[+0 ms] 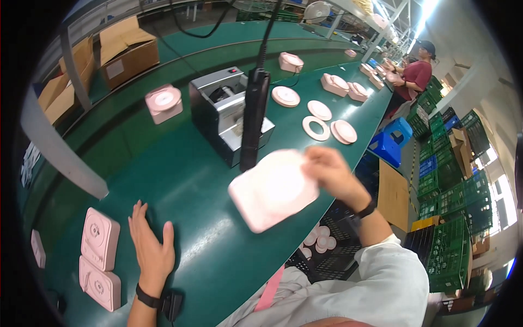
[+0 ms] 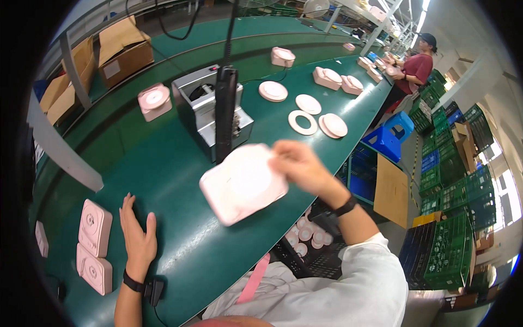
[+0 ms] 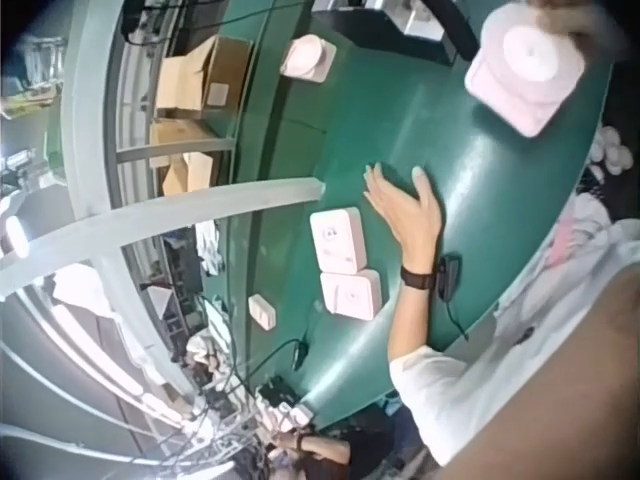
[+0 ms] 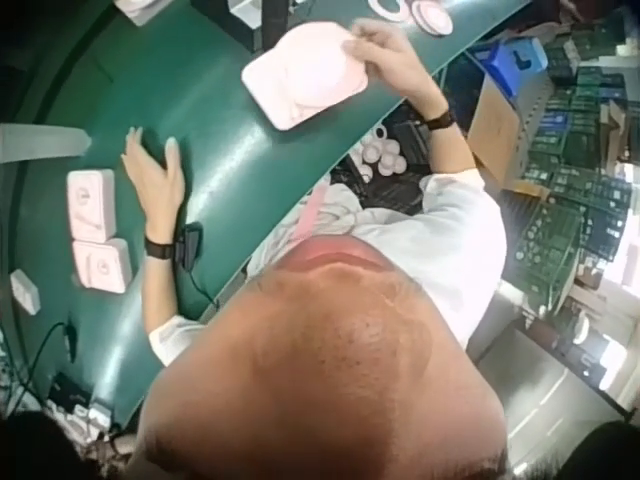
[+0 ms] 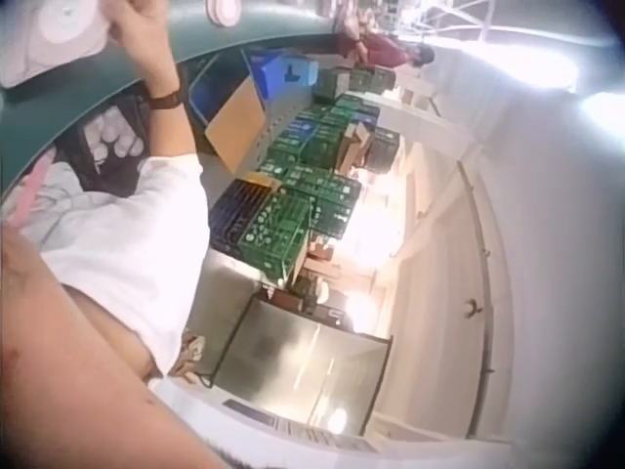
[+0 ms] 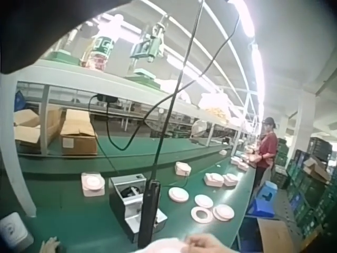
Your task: The person assembles pink record players by placing a white turntable onto each base and using a power screwdriver to fasten a screw into the center. They repeat this process for several units, setting the completed record players aside on the green workbench.
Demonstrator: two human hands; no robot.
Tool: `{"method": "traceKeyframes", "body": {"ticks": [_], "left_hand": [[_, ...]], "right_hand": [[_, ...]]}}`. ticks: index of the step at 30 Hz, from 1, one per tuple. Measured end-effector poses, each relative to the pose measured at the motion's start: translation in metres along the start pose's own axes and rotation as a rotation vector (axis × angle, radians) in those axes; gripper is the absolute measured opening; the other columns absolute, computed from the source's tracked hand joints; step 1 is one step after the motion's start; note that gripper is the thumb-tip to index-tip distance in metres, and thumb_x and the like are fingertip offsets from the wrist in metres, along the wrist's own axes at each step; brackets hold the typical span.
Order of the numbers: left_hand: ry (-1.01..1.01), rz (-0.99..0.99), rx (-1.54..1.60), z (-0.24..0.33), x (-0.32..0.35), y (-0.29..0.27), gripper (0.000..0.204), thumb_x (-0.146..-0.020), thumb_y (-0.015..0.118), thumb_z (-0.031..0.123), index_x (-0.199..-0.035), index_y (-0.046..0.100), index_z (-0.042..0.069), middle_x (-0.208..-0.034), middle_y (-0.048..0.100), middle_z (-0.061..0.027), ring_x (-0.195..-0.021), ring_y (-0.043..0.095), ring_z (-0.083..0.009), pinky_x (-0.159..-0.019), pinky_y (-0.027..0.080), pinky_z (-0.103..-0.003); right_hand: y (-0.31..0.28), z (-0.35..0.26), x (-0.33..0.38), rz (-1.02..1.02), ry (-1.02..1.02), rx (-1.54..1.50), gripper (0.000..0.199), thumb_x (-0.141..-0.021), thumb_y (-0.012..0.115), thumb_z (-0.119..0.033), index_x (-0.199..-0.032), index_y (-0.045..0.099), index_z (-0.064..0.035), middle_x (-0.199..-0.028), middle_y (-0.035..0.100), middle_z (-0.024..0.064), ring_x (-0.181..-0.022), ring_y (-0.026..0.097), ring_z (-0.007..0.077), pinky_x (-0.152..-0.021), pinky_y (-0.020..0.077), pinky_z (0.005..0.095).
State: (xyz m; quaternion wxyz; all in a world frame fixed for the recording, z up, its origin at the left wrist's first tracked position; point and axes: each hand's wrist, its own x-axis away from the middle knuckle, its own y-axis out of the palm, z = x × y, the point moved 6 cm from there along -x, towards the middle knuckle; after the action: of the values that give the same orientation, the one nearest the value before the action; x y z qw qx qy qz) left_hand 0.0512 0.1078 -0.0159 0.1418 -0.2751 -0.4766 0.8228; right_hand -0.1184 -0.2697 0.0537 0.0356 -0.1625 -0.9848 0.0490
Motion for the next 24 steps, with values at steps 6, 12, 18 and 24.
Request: {"method": "traceKeyframes", "body": {"ticks": [6, 12, 18, 24], "left_hand": [[-0.040, 0.022, 0.549, -0.014, 0.003, -0.012, 0.063, -0.097, 0.062, 0.025, -0.148, 0.042, -0.006, -0.151, 0.046, -0.0274, -0.141, 0.045, -0.0423, -0.121, 0.032, -0.045], [0.180, -0.088, 0.398, 0.009, 0.005, -0.015, 0.092, -0.077, 0.085, 0.036, -0.147, 0.040, -0.004, -0.149, 0.046, -0.0270, -0.140, 0.044, -0.0444, -0.123, 0.030, -0.053], [0.208, -0.093, 0.424, 0.013, 0.005, -0.007, 0.093, -0.072, 0.088, 0.032, -0.145, 0.042, -0.003, -0.147, 0.048, -0.0259, -0.138, 0.047, -0.0440, -0.122, 0.032, -0.056], [0.189, -0.075, 0.500, 0.011, 0.005, -0.005, 0.083, -0.072, 0.087, 0.026, -0.140, 0.047, 0.003, -0.143, 0.050, -0.0251, -0.133, 0.051, -0.0434, -0.120, 0.035, -0.056]], "right_hand": [[0.124, 0.046, -0.044, -0.258, 0.099, 0.037, 0.013, -0.100, 0.068, -0.018, -0.099, 0.064, -0.0054, -0.079, 0.059, -0.0072, -0.067, 0.052, 0.0015, -0.056, 0.0384, 0.0202], [0.145, 0.012, -0.058, -0.140, 0.054, 0.280, 0.033, -0.106, 0.058, -0.020, -0.127, 0.064, 0.0046, -0.085, 0.063, -0.0020, -0.077, 0.054, 0.0036, -0.065, 0.0406, 0.0221], [0.175, -0.032, -0.067, -0.124, -0.345, 0.049, 0.034, -0.110, 0.052, -0.019, -0.130, 0.060, 0.0072, -0.093, 0.071, 0.0055, -0.090, 0.059, 0.0090, -0.074, 0.0427, 0.0212], [0.198, -0.027, -0.066, -0.114, -0.747, 0.292, 0.030, -0.111, 0.053, -0.018, -0.125, 0.063, 0.0063, -0.091, 0.074, 0.0092, -0.091, 0.063, 0.0106, -0.075, 0.0454, 0.0215]]}}
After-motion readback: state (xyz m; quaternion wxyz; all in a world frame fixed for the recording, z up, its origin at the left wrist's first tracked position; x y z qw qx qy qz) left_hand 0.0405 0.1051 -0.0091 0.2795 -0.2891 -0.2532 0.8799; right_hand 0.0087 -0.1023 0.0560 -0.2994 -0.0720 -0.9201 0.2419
